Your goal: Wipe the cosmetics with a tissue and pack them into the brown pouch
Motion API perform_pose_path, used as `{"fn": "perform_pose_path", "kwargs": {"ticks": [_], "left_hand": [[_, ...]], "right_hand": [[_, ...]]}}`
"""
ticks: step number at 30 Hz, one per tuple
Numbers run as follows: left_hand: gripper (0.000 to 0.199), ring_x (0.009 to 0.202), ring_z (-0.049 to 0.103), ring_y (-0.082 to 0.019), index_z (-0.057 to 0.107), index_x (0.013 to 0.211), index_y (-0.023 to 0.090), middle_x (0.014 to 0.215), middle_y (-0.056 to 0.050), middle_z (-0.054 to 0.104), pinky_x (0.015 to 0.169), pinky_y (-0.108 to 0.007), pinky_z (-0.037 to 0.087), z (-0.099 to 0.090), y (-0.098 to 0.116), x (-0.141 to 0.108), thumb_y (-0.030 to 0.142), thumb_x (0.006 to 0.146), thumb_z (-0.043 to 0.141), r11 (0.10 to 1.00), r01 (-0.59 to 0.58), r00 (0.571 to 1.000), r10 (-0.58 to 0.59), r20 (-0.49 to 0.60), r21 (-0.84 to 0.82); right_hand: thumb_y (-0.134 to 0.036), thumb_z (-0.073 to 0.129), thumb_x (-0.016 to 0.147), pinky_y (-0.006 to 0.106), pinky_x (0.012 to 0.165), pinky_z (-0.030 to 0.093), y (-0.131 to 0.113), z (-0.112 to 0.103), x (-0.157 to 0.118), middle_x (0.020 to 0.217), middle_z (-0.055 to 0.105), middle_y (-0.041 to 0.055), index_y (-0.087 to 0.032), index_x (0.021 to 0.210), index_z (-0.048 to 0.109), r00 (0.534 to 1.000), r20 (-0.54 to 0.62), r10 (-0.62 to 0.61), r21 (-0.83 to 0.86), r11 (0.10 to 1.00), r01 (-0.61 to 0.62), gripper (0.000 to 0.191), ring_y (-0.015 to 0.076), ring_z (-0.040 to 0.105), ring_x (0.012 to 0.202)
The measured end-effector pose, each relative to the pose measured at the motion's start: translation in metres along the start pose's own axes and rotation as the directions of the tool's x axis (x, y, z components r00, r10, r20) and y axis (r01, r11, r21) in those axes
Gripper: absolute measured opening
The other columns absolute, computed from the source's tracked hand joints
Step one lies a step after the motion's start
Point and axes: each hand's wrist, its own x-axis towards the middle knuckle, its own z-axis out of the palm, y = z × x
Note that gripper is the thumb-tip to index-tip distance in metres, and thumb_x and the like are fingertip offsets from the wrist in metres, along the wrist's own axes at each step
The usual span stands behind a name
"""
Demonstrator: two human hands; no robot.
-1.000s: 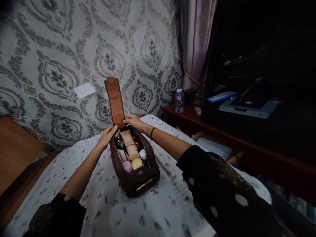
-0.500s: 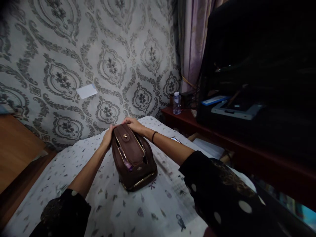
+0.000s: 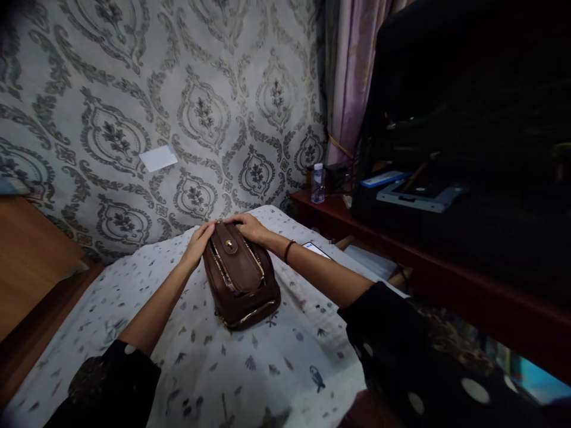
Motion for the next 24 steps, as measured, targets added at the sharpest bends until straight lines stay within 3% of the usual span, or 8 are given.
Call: {"fn": "perform_pose_path", "kwargs": {"ticks": [4,7,11,14,17,19,21,24], "left_hand": [[0.037,0.128,0.055,-0.024,0.072,0.114,0.024,0.126,-0.005,0.069,0.115,-0.041,0.035,0.003,0.006,-0.012,0.049,0.09,0.059,1.0,-0.016,1.0,0.016,-0.021,-0.001],[0.036,0.136,0.048,-0.024,0.07,0.117,0.024,0.133,-0.005,0.065,0.12,-0.043,0.027,0.007,0.013,-0.025,0.046,0.092,0.057,0.999,-0.043,0.998,0.043,-0.047,0.018],[0.039,0.144,0.039,-0.026,0.069,0.121,0.023,0.143,-0.009,0.057,0.123,-0.047,0.021,0.011,0.025,-0.046,0.047,0.094,0.053,0.994,-0.066,0.993,0.073,-0.088,0.082],[0.044,0.145,0.037,-0.027,0.067,0.124,0.022,0.148,-0.011,0.053,0.122,-0.047,0.023,0.014,0.033,-0.062,0.051,0.095,0.05,0.99,-0.083,0.99,0.095,-0.108,0.113],[0.049,0.146,0.036,-0.027,0.063,0.13,0.022,0.149,-0.012,0.05,0.121,-0.049,0.025,0.019,0.043,-0.083,0.054,0.097,0.044,0.967,-0.171,0.973,0.196,-0.121,0.192],[0.055,0.147,0.032,-0.029,0.056,0.138,0.022,0.153,-0.014,0.046,0.12,-0.051,0.025,0.023,0.051,-0.101,0.057,0.096,0.046,0.91,-0.291,0.945,0.321,-0.059,0.294],[0.066,0.149,0.028,-0.034,0.05,0.143,0.022,0.155,-0.016,0.041,0.12,-0.056,0.023,0.028,0.061,-0.12,0.061,0.09,0.056,0.796,-0.431,0.892,0.447,0.068,0.424],[0.077,0.146,0.03,-0.041,0.049,0.145,0.021,0.154,-0.019,0.043,0.118,-0.063,0.018,0.036,0.072,-0.141,0.06,0.081,0.069,0.61,-0.529,0.832,0.51,0.219,0.59]], "right_hand": [[-0.006,0.05,0.074,0.041,0.105,0.047,-0.008,-0.001,-0.02,0.103,0.078,0.0003,-0.022,0.094,0.079,0.999,-0.043,-0.018,-0.102,0.995,0.014,0.04,0.02,0.069,0.104],[-0.009,0.046,0.08,0.043,0.109,0.045,-0.014,0.0,-0.041,0.115,0.076,0.0011,-0.024,0.106,0.077,0.992,-0.086,-0.089,-0.291,0.955,0.061,0.043,0.0212,0.067,0.113],[-0.024,0.044,0.094,0.045,0.111,0.044,-0.016,0.01,-0.079,0.129,0.069,0.0063,-0.022,0.123,0.07,0.967,-0.177,-0.182,-0.483,0.872,0.076,0.039,0.024,0.062,0.124],[-0.038,0.041,0.099,0.045,0.116,0.04,-0.016,0.024,-0.109,0.14,0.062,0.01,-0.02,0.134,0.061,0.944,-0.232,-0.235,-0.526,0.847,0.081,0.044,0.0249,0.054,0.133],[-0.04,0.041,0.099,0.047,0.118,0.035,-0.017,0.037,-0.128,0.144,0.057,0.0118,-0.018,0.14,0.055,0.923,-0.273,-0.27,-0.548,0.833,0.081,0.048,0.0264,0.047,0.139],[-0.039,0.043,0.098,0.048,0.118,0.035,-0.017,0.041,-0.133,0.143,0.058,0.0116,-0.019,0.139,0.054,0.919,-0.284,-0.273,-0.538,0.839,0.083,0.047,0.027,0.045,0.141],[-0.037,0.045,0.097,0.047,0.115,0.038,-0.017,0.041,-0.133,0.141,0.06,0.0115,-0.02,0.136,0.057,0.915,-0.304,-0.264,-0.505,0.859,0.08,0.044,0.0269,0.048,0.138],[-0.034,0.05,0.093,0.045,0.108,0.044,-0.019,0.04,-0.132,0.135,0.062,0.0122,-0.02,0.129,0.061,0.904,-0.354,-0.24,-0.431,0.9,0.07,0.04,0.0263,0.058,0.125]]}}
